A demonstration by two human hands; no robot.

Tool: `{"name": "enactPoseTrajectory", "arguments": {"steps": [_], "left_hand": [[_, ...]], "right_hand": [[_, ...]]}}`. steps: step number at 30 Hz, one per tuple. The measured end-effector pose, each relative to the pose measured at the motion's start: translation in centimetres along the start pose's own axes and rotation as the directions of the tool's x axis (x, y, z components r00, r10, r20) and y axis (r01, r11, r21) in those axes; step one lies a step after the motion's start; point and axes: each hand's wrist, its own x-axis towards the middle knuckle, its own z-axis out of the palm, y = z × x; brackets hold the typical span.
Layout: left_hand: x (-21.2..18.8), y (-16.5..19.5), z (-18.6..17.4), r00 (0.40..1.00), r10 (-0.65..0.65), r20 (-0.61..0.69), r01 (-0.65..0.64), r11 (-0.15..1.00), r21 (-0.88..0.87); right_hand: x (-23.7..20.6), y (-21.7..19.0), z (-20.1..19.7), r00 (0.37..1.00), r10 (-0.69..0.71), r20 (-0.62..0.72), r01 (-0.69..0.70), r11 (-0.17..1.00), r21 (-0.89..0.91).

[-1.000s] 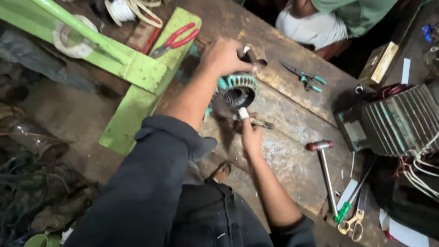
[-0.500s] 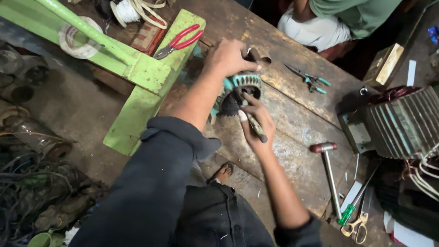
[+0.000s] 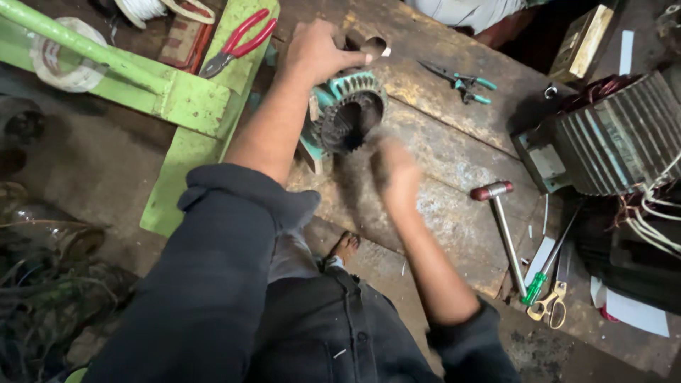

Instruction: The person uses a mallet to tap a motor stator assembly seated in a green fixture on a workbench, then uses a hand tool to scrape and clean the stator slots, removing debris. They reposition the stator, continue scraping, then set it aside and handle a green motor housing, cutting a piece of paper with scissors and clearing scraps from the bench.

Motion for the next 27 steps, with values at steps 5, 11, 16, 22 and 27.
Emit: {"name": "enactPoseTrajectory", "arguments": {"steps": [5,11,16,22,27], "left_hand": [[0.1,0.3,-0.1,0.999,-0.019,0.047,0.017,0.999,0.034],[-0.8,1.3,-1.6,0.994,-0.076,0.083,0.077,0.997,-0.005],[-2.0,2.5,-2.1,0.995,-0.049,0.087,0.043,0.997,0.066],[-3.4,2.3,-2.4,0.992,-0.035,0.118,0.028,0.998,0.056],[-5.6,2.7,-0.4,0.992,0.103,0.067,-0.110,0.988,0.104]], "right_hand": [[0.4,-0.8,-0.2,0.998,0.017,0.063,-0.033,0.963,0.266],[-0.1,0.1,-0.7,0.947,-0.016,0.320,0.030,0.999,-0.040],[-0.3,-1.3,-0.1,0.952,0.307,0.004,-0.298,0.920,0.256],[-5.8,-1.5,-3.9,0.869,0.219,0.444,-0.373,0.878,0.298],[-12.4,4.2,-5.2,0.855,0.512,0.082,-0.510,0.802,0.312]]}}
